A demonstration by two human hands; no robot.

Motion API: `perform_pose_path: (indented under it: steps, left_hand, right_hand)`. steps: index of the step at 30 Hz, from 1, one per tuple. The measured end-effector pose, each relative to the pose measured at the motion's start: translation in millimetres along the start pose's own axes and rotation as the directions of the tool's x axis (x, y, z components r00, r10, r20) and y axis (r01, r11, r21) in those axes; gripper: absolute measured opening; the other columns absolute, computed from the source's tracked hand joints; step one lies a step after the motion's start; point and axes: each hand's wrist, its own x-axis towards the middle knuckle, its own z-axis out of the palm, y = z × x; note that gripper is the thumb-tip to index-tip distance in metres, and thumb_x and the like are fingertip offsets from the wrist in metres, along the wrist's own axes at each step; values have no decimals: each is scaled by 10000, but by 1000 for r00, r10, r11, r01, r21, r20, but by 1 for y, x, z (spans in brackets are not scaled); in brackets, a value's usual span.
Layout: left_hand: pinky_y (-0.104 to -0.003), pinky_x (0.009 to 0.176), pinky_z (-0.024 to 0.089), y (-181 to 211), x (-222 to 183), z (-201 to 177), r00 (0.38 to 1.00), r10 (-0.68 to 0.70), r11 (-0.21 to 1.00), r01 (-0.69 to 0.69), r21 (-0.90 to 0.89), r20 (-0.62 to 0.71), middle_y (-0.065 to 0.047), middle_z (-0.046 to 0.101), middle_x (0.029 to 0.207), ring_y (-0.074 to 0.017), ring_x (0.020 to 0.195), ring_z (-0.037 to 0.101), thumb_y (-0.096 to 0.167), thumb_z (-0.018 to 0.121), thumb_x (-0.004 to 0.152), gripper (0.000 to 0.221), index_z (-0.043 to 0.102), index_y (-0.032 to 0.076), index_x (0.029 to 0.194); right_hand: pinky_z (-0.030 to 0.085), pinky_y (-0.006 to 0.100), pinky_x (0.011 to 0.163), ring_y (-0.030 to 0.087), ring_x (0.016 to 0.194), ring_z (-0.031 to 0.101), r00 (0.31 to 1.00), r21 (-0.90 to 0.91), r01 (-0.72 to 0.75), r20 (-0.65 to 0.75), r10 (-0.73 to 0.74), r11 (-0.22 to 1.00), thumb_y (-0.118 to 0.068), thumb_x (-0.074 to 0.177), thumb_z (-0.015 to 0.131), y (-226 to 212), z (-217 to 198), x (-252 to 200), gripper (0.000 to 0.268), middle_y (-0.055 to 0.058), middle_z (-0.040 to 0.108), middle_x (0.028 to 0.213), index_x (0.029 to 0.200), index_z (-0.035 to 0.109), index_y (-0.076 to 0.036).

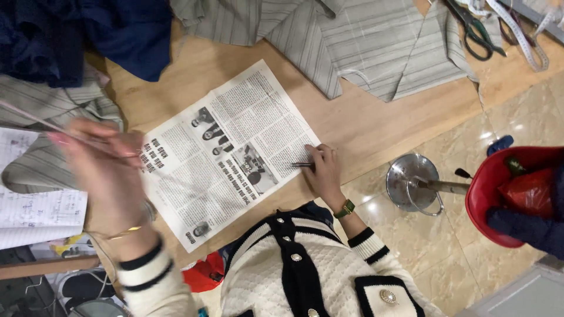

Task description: Drawing pattern lines on a newspaper using a ruler and a pen in a sewing environment.

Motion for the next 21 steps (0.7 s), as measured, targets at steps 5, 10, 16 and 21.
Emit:
perform_pose_path:
  steps: [5, 10, 16, 21]
  left_hand:
    - [-235, 613, 418, 5, 7, -18, 994, 97, 754, -111, 648, 57, -30, 543, 714, -115, 597, 501, 194, 567, 1150, 331, 538, 123, 828]
    - [-461, 622, 520, -106, 19, -11, 979, 151, 239, -173, 955, 140, -167, 685, 695, -396, 694, 691, 488, 863, 909, 449, 715, 78, 803]
    - [-433, 734, 497, -173, 28, -17, 991, -70, 58, -112, 992, 116, -137, 675, 587, -391, 656, 711, 601, 777, 846, 541, 603, 113, 689]
    - [-416, 796, 443, -192, 36, -43, 994, -105, 118, -1, 993, 13, -106, 716, 689, -355, 711, 718, 619, 800, 859, 542, 637, 105, 806]
  right_hand:
    - [401, 405, 865, 309, 1074, 489, 999, -48, 10, -43, -12, 999, -204, 845, 800, 30, -4, 6, 555, 137, 541, 1255, 1358, 591, -184]
    - [452, 411, 894, 309, 1003, 533, 994, -13, -2, -110, 1, 1000, -240, 749, 881, 40, -11, 12, 575, 63, 546, 1211, 1289, 684, -242]
    - [439, 413, 923, 304, 1044, 528, 995, -11, -42, -88, 40, 999, -286, 772, 866, 41, -11, 11, 552, 54, 545, 1218, 1292, 685, -259]
    - [439, 423, 947, 315, 1062, 520, 996, 22, -56, -62, 58, 998, -282, 784, 854, 43, -9, 11, 563, 61, 531, 1235, 1317, 673, -254]
